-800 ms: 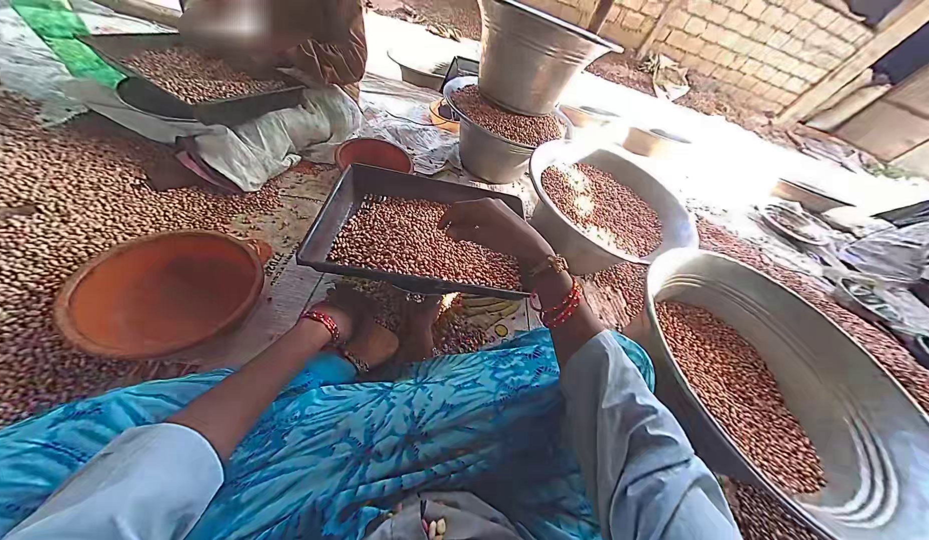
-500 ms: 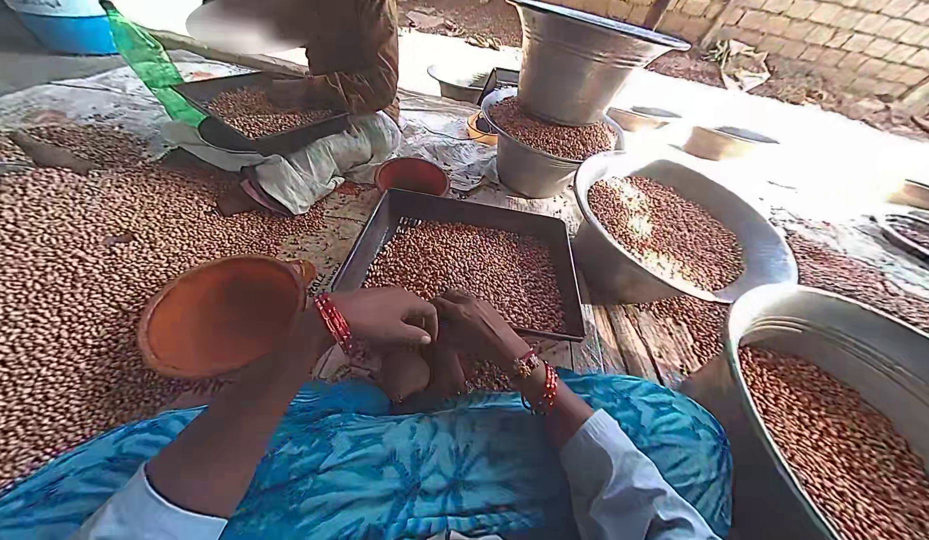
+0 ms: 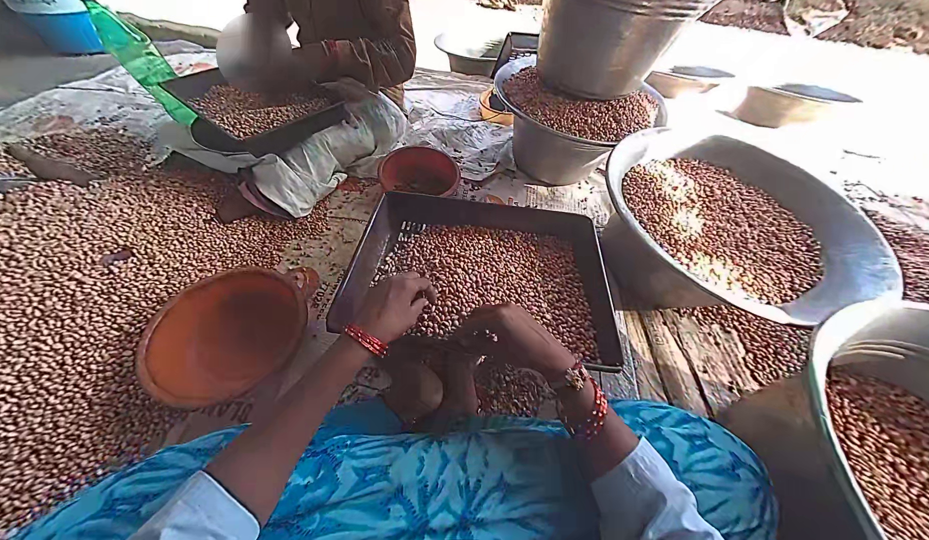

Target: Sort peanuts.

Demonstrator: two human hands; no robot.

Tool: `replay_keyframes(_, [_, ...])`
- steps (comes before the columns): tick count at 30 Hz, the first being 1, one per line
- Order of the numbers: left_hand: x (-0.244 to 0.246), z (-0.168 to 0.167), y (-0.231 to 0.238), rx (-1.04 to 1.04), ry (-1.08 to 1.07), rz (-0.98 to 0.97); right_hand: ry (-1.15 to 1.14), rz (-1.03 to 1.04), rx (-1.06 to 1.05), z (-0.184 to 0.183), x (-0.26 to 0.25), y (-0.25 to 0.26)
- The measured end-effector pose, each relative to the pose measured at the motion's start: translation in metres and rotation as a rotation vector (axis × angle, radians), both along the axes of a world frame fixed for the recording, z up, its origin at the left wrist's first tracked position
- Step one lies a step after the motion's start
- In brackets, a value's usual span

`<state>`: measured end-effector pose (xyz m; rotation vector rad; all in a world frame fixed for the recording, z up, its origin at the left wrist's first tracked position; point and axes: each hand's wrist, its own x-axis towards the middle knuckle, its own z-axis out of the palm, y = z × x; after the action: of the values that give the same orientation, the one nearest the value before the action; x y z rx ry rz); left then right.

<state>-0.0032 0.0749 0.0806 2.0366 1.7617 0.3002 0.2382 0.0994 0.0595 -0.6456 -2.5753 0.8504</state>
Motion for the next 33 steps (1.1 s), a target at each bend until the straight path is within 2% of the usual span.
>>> replay_keyframes(3, [-0.002, -0.003, 0.006, 0.023, -0.013, -0.028, 0.073, -0.359, 0.024, 0.003, 0.001, 0.006])
replay_keyframes(6, [0.000, -0.004, 0.014, -0.018, 0.035, -0.084, -0.002, -0.499, 0.110, 0.004, -0.011, 0.005])
replay_keyframes(10, [-0.012, -0.010, 0.021, 0.020, -0.050, -0.071, -0.022, -0.456, 0.239, -0.004, -0.031, 0.000])
replay_keyframes(13, [-0.020, 0.000, 0.020, 0.087, -0.102, -0.008, -0.166, -0.438, 0.237, -0.004, -0.041, -0.002])
replay_keyframes(17, [-0.010, 0.002, 0.012, 0.106, -0.107, -0.181, -0.223, -0.439, 0.192, -0.005, -0.040, -0.002])
replay_keyframes(20, [0.009, -0.002, 0.005, 0.090, -0.028, -0.239, -0.285, -0.446, 0.074, 0.005, -0.036, -0.001])
replay_keyframes(22, [0.017, -0.010, 0.003, 0.109, 0.051, -0.238, -0.210, -0.472, -0.008, 0.011, -0.029, 0.000])
replay_keyframes(25, [0.017, -0.016, 0.002, 0.125, 0.087, -0.226, 0.122, -0.532, -0.134, 0.011, -0.011, 0.007])
replay_keyframes(27, [0.012, -0.018, 0.002, 0.139, 0.049, -0.196, 0.251, -0.570, -0.261, 0.014, -0.002, 0.009])
replay_keyframes(29, [0.004, -0.013, 0.004, 0.146, -0.054, -0.127, 0.158, -0.530, -0.252, 0.019, 0.003, 0.008])
replay_keyframes(31, [-0.005, -0.003, 0.005, 0.160, -0.140, -0.035, -0.045, -0.428, -0.177, 0.023, -0.001, 0.002])
replay_keyframes(33, [-0.011, 0.006, 0.004, 0.205, -0.121, 0.036, -0.151, -0.353, -0.113, 0.020, -0.012, -0.007])
